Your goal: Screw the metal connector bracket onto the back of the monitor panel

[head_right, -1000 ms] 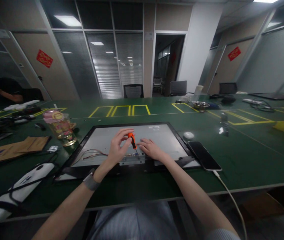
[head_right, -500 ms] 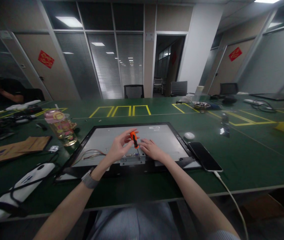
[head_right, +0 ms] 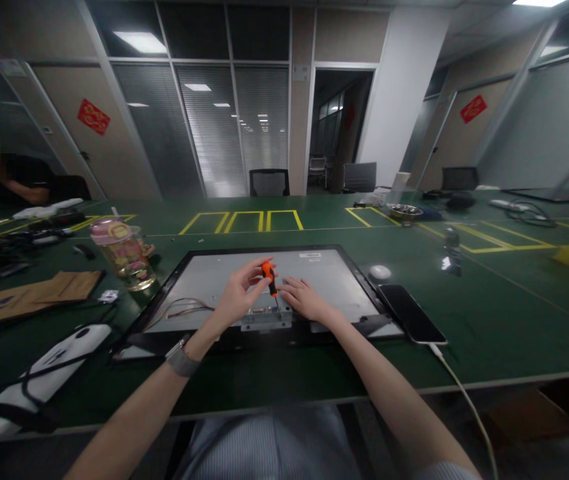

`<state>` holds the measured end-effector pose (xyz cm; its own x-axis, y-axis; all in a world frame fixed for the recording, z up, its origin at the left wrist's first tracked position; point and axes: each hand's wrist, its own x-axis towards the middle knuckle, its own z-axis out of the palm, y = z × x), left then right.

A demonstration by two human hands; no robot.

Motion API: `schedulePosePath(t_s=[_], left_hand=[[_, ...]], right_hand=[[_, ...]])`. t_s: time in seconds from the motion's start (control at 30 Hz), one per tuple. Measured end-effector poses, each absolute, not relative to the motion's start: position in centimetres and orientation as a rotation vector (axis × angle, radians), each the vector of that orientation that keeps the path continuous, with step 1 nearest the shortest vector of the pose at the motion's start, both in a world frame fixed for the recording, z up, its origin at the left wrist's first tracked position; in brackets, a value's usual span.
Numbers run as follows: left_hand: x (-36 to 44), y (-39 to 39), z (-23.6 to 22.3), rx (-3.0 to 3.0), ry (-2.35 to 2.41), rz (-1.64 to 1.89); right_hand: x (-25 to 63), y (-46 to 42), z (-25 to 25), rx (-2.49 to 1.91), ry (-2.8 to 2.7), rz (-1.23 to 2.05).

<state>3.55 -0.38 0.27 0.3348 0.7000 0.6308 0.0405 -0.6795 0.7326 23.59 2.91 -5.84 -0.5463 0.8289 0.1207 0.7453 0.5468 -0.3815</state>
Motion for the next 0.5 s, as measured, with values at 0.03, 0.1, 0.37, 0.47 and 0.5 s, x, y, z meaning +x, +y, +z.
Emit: schedulePosePath(t_s=[0.03,0.1,0.37,0.47,0.5], left_hand=[[3.56,-0.33,0.24,2.006,0.68,1.411],[3.55,-0.35,0.31,2.064,0.726,1.478],[3.47,-0.73,0.32,1.962,0.617,1.39],[3.56,-0.6,0.26,1.955,0.66,1.429],[3.57,-0.59,0.34,1.983,0.69,1.455]], right_hand=[[23.58,2.86,-5.8,-1.304,-2.498,0.41],[23.55,2.77,-5.71,-1.286,-2.498,0.396],[23.43,2.63,-5.44,-1.296,-2.499,0.424],[23.51,2.73,-5.64,-1.295,-2.5,0.42],[23.54,2.77,-5.72,-1.292,-2.498,0.413]])
